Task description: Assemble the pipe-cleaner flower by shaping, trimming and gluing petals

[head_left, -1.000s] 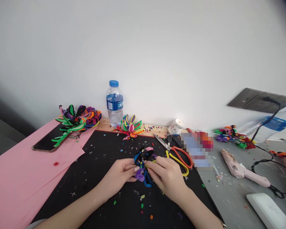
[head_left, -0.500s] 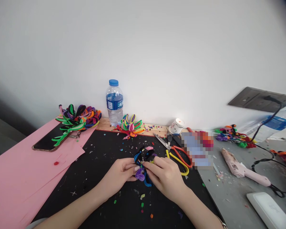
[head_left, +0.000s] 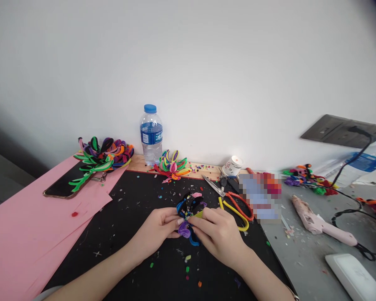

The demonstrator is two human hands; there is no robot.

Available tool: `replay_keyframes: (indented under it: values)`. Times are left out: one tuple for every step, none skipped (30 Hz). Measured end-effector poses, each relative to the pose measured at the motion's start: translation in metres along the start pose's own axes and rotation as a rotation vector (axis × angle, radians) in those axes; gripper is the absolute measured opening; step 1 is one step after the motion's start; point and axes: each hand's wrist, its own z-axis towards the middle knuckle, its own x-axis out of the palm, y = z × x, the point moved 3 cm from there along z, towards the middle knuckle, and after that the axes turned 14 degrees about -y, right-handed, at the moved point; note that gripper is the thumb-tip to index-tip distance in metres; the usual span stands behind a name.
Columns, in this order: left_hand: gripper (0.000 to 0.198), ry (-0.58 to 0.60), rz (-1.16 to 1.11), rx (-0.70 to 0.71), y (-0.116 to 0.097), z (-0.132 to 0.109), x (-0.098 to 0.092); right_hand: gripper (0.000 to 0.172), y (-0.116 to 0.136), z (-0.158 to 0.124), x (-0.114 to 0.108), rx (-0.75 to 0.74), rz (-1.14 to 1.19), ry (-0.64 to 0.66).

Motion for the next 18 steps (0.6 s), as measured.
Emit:
replay_keyframes:
  values:
    - [0.035,-0.002,0.002,0.0,0.0,0.0,0.0,0.021,0.001,0.0,0.0,-0.008,-0.006,0.001]
    - [0.035,-0.004,0.003,0.0,-0.001,0.0,0.0,0.021,0.001,0.001,0.0,-0.011,-0.014,0.001]
    - [0.036,-0.005,0.003,0.001,-0.001,-0.001,0.0,0.021,0.002,0.001,0.001,-0.011,-0.021,-0.001]
    - [0.037,-0.006,0.003,0.003,-0.001,-0.001,0.0,0.021,0.002,0.001,0.001,-0.008,-0.027,-0.003]
    - [0.037,-0.004,0.002,0.005,-0.001,-0.001,0.0,0.022,0.002,0.001,0.001,-0.003,-0.027,-0.005]
    - [0.037,-0.003,0.002,0.004,0.0,-0.001,0.0,0.022,0.001,0.001,0.001,0.001,-0.019,-0.008]
    - [0.037,-0.003,0.002,0.003,0.0,0.0,0.0,0.022,0.0,0.001,-0.001,0.005,0.001,-0.013]
    - [0.037,-0.005,0.002,0.002,0.001,0.0,-0.001,0.022,-0.002,0.001,-0.004,0.017,0.03,-0.027]
    - [0.036,-0.01,0.002,0.003,0.002,0.001,-0.002,0.022,-0.006,0.001,-0.008,0.041,0.07,-0.047]
    - [0.035,-0.017,0.002,0.005,0.002,0.002,-0.003,0.022,-0.01,0.002,-0.013,0.075,0.119,-0.062]
    - [0.033,-0.023,-0.002,0.013,0.003,0.003,-0.005,0.022,-0.016,0.002,-0.019,0.122,0.17,-0.069]
    - [0.031,-0.037,-0.001,0.021,0.003,0.004,-0.007,0.02,-0.022,0.002,-0.025,0.171,0.223,-0.057]
    - [0.03,-0.05,0.0,0.022,0.003,0.005,-0.009,0.017,-0.029,0.001,-0.03,0.216,0.273,-0.025]
    - [0.029,-0.07,0.002,0.023,0.002,0.005,-0.011,0.013,-0.035,0.0,-0.035,0.262,0.307,0.016]
    - [0.029,-0.09,0.006,0.025,0.002,0.006,-0.013,0.011,-0.042,-0.001,-0.038,0.307,0.328,0.051]
    - [0.029,-0.102,0.008,0.031,0.001,0.007,-0.015,0.011,-0.048,-0.003,-0.041,0.355,0.336,0.082]
    - [0.028,-0.116,0.009,0.037,0.0,0.007,-0.017,0.012,-0.054,-0.005,-0.043,0.397,0.341,0.109]
    - [0.028,-0.127,0.008,0.044,-0.001,0.007,-0.018,0.012,-0.059,-0.007,-0.043,0.434,0.346,0.133]
